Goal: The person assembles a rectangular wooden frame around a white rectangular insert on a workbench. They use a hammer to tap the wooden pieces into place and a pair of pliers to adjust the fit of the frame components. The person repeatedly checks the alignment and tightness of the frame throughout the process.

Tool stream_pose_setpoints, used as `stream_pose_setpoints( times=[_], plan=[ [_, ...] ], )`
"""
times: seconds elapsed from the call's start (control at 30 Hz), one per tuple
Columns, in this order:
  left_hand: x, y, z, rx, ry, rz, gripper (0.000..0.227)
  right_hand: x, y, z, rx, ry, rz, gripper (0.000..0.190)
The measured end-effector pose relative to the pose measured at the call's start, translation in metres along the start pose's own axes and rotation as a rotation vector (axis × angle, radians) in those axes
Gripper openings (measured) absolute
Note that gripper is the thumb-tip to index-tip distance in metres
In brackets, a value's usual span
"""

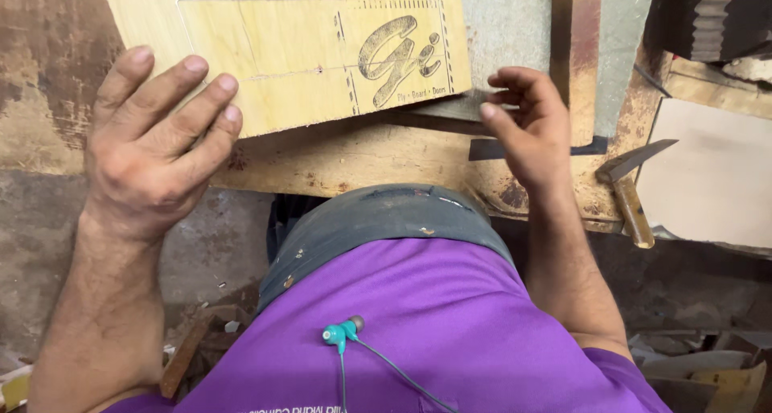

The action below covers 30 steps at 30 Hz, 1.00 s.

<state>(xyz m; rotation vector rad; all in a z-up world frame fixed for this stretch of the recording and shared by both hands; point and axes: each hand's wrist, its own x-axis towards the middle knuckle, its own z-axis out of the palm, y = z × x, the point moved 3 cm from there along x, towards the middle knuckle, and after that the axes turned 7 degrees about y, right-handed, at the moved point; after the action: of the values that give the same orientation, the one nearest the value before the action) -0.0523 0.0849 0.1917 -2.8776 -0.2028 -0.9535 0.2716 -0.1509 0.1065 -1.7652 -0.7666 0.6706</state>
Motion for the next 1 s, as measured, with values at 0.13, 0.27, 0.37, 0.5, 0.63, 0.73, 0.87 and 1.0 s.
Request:
stream_pose_setpoints(
  times=[0.13,0.27,0.37,0.5,0.63,0.73,0.87,1.0],
  plan=[
    [-0.015,-0.004,0.003,-0.119,0.021,-0.086,0.007,-0.005,-0.012,0.018,-0.451,0.003,-0.166,0.055],
    [-0.035,-0.002,-0.004,-0.102,0.061,-0.145,0.006,-0.007,-0.017,0.033,-0.643,0.006,-0.300,0.053],
    [-0.050,-0.002,0.005,-0.126,0.109,-0.182,0.003,-0.012,-0.015,0.039,-0.742,0.016,-0.461,0.052],
    [-0.062,-0.001,0.009,-0.125,0.151,-0.212,0.002,-0.012,-0.007,0.038,-0.756,0.026,-0.469,0.051],
    [-0.062,-0.002,0.007,-0.127,0.156,-0.218,0.003,-0.010,-0.004,0.037,-0.767,0.013,-0.486,0.051],
    [-0.063,-0.002,0.007,-0.136,0.157,-0.227,0.003,-0.010,-0.003,0.037,-0.770,0.012,-0.502,0.049],
    [-0.063,-0.003,0.009,-0.124,0.163,-0.225,0.004,-0.009,-0.005,0.038,-0.764,0.015,-0.514,0.049],
    [-0.048,-0.008,-0.001,-0.104,0.156,-0.172,0.005,-0.008,-0.006,0.035,-0.686,0.012,-0.368,0.046]
  ],
)
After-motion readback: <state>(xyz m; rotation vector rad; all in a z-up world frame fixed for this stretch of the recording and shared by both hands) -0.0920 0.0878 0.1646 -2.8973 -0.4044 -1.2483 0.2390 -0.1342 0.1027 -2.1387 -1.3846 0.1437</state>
